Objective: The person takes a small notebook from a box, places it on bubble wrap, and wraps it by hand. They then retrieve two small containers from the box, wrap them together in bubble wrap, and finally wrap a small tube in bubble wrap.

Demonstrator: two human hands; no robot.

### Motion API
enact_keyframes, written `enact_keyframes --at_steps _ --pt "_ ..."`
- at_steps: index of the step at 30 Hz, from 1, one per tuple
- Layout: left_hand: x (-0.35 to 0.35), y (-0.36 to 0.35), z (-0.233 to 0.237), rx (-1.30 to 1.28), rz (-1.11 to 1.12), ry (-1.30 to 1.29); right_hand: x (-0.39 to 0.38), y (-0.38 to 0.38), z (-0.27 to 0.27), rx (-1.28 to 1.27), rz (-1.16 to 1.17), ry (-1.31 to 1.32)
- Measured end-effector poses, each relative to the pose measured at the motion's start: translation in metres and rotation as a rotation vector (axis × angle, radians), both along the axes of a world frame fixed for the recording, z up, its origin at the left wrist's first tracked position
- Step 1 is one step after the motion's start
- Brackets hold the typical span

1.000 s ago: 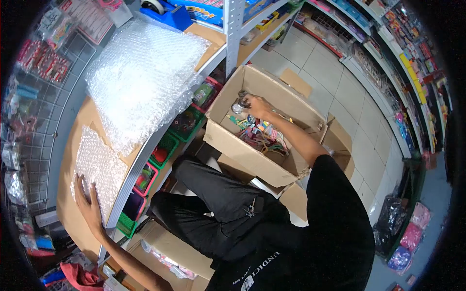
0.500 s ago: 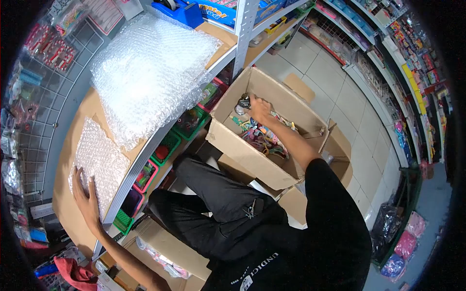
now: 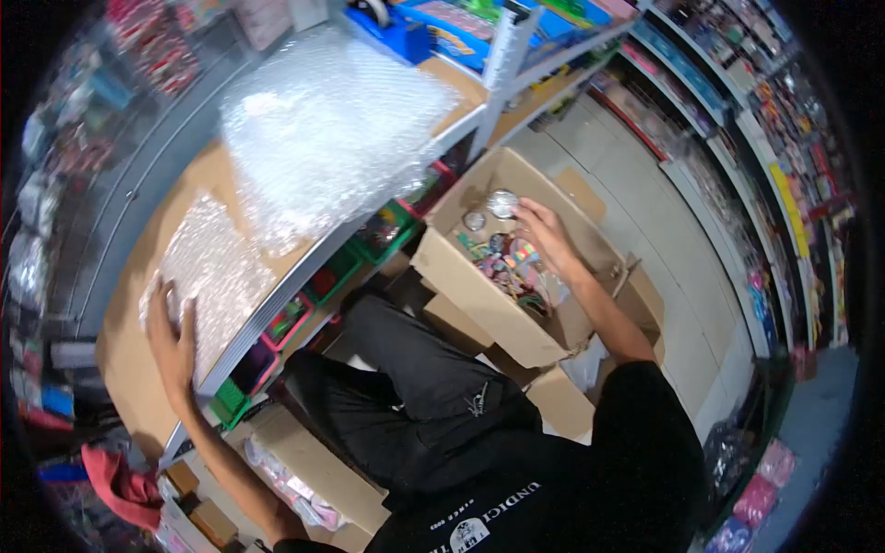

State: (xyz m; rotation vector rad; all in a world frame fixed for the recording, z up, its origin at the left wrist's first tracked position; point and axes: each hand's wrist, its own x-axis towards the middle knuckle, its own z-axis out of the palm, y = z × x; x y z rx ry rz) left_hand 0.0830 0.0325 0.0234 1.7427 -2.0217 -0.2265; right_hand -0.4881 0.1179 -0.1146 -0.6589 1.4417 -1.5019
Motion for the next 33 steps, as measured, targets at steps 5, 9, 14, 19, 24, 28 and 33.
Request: enact_keyframes --at_steps 5,9,14,19,24,28,33 --pt "0.016 0.008 0.006 -0.148 -0.025 0.060 0.051 -0.007 0.094 -0.234 0.335 0.120" --pt "0.028 0.025 0.023 -0.282 0.001 0.118 0.141 -0.043 0.163 -0.444 0.700 0.296" --pt "0.042 0.038 -0.004 -0.227 -0.065 0.066 0.285 -0.105 0.191 -0.643 1.026 0.544" --pt "0.044 0.042 -0.005 -0.246 -0.051 0.040 0.369 -0.137 0.159 -1.019 0.970 0.874" --pt "0.044 0.044 -0.001 -0.270 -0.065 0.030 0.372 -0.136 0.142 -0.950 1.064 0.764" --pt "0.040 0.043 0.007 -0.247 -0.122 -0.012 0.376 -0.142 0.147 -0.604 1.200 0.716" --pt "0.021 0.025 0.014 -0.197 -0.209 0.238 0.377 -0.141 0.141 -0.703 1.125 0.605"
